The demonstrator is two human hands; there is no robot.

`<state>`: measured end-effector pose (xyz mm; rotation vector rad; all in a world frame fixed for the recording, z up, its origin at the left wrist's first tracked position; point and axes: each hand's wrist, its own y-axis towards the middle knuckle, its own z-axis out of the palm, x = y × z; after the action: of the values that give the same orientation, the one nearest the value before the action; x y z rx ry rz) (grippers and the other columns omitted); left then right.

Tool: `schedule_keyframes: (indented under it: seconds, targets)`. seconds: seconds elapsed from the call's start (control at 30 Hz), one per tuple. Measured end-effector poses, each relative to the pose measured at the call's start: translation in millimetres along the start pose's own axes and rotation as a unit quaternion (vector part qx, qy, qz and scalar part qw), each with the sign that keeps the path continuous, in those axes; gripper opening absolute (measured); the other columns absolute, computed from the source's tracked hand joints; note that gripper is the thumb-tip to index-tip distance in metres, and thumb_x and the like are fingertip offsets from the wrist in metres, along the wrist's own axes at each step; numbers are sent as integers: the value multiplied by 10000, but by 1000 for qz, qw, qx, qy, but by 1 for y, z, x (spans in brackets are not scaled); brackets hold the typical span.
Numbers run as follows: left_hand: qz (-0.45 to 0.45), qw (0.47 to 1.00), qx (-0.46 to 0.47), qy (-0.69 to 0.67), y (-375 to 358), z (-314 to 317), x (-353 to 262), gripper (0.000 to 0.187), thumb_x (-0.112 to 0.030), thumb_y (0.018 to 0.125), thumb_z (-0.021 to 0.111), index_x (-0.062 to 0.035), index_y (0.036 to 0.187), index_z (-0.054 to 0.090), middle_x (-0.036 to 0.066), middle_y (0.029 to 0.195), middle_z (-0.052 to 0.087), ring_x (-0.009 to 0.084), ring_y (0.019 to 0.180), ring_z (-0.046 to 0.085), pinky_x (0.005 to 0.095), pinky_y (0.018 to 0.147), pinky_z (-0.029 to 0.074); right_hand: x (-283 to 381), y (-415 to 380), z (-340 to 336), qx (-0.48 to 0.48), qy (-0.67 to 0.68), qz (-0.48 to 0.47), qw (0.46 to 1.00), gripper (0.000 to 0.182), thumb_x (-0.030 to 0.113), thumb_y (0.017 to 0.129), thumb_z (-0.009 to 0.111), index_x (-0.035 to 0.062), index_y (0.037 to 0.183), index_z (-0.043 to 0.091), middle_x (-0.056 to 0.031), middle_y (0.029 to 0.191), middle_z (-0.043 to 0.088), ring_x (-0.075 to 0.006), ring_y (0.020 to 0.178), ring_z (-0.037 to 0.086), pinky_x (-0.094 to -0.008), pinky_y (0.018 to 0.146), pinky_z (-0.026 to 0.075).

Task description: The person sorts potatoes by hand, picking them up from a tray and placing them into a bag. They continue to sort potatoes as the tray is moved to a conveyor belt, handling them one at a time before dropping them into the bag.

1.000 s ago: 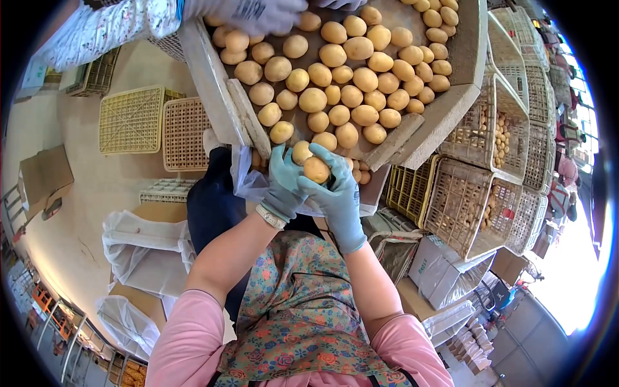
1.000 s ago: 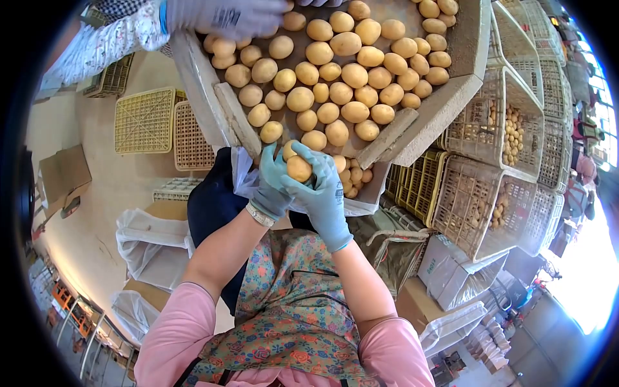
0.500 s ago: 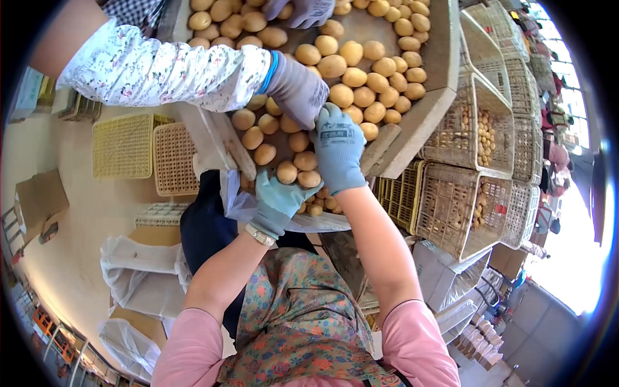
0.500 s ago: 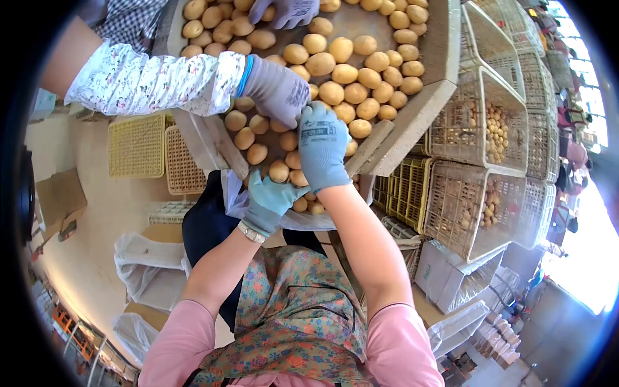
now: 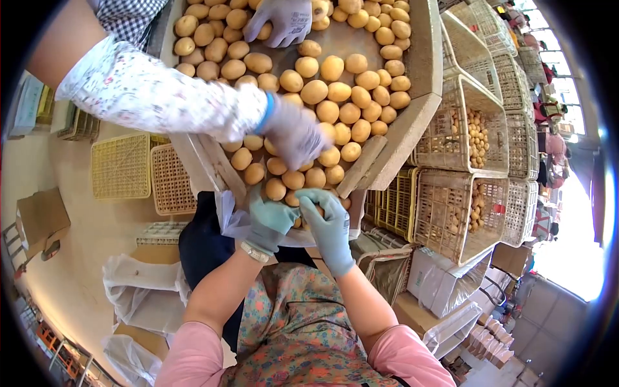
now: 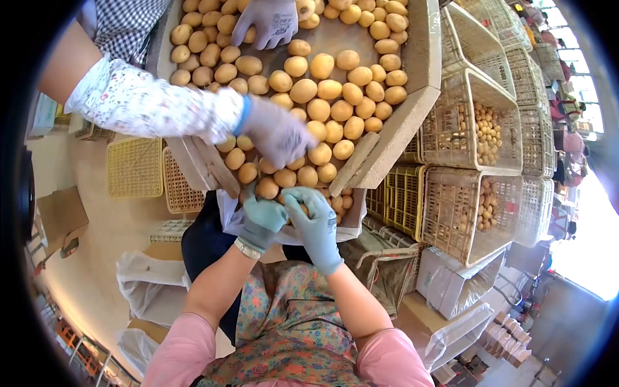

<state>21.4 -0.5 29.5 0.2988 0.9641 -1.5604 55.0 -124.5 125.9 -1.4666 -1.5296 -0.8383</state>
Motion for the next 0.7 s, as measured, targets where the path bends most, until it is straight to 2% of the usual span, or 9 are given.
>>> schedule_keyframes:
  seconds: [0.07, 0.1, 0.13, 0.23, 0.4, 0.47, 0.53, 0.57, 0.7]
  targets:
    - [76, 965, 18, 248, -3, 3, -10, 768, -626, 1032, 450, -84, 1570, 371, 185, 1561, 446, 391, 1373, 528, 486, 1021, 580, -4, -20, -2, 79, 332, 261, 903, 291, 256, 1089, 589, 12, 1195, 706, -97, 1094, 727, -220, 1011, 698, -338, 910, 565]
    - [-71, 993, 30, -86, 1, 2, -15, 761, -614, 1038, 444, -73, 1568, 367, 187, 1542, 463, 394, 1351, 543, 484, 1018, 584, -6, -25, -7, 127, 271, 162, 940, 443, 380, 1121, 508, -7, 1278, 656, -116, 1264, 676, -232, 1131, 676, -352, 973, 560]
    - [-209, 887, 38, -410, 4, 2, -19, 754, -602, 1045, 437, -62, 1567, 364, 190, 1523, 481, 397, 1329, 559, 483, 1015, 588, -9, -26, -8, 128, 270, 163, 940, 443, 380, 1121, 508, -7, 1278, 656, -116, 1264, 676, -232, 1131, 676, -352, 973, 560]
    - [-194, 886, -19, -421, 7, -1, -7, 732, -594, 1054, 413, -73, 1567, 370, 188, 1511, 495, 395, 1312, 567, 517, 1057, 549, -5, -19, -11, 130, 622, 333, 696, 532, 388, 1090, 540, 14, 1468, 521, -140, 1431, 579, -300, 1302, 604, -448, 1093, 533]
    - [-159, 882, 49, -442, 1, -4, -3, 765, -606, 1063, 354, -6, 1536, 334, 229, 1524, 501, 342, 1402, 527, 471, 1196, 432, 31, -11, -13, 145, 603, 276, 734, 611, 8, 969, 562, 14, 1566, 432, -118, 1479, 529, -232, 1406, 518, -398, 1157, 469]
    - [-98, 938, 46, -330, -1, 0, -1, 687, -564, 1075, 401, -13, 1482, 357, 207, 1491, 544, 284, 1378, 559, 438, 1171, 459, 41, -10, -12, 175, 446, 189, 857, 701, -72, 929, 555, 16, 1603, 386, -80, 1497, 512, -189, 1395, 511, -336, 1143, 442]
    - [-6, 993, 70, -92, 0, -9, 14, 606, -429, 1050, 590, -22, 1440, 366, 170, 1372, 641, 249, 1265, 648, 391, 1090, 532, 44, -10, -10, 190, 437, 190, 858, 698, -88, 945, 559, 3, 1607, 357, -125, 1563, 462, -234, 1445, 491, -376, 1201, 412]
    - [133, 967, 17, 218, -7, 7, -7, 522, -262, 972, 741, -31, 1339, 449, 114, 1211, 710, 223, 1071, 723, 356, 948, 598, 42, -13, -8, 178, 439, 207, 856, 693, -78, 948, 593, 8, 1600, 375, -118, 1538, 488, -225, 1408, 524, -359, 1171, 438]
    - [149, 874, -6, 463, -6, -12, -9, 283, -211, 985, 697, -50, 1172, 557, 62, 1070, 701, 200, 913, 710, 361, 801, 605, 35, -16, -3, 177, 311, 173, 918, 686, -37, 953, 691, 30, 1581, 424, -88, 1425, 588, -183, 1234, 632, -294, 1033, 533]
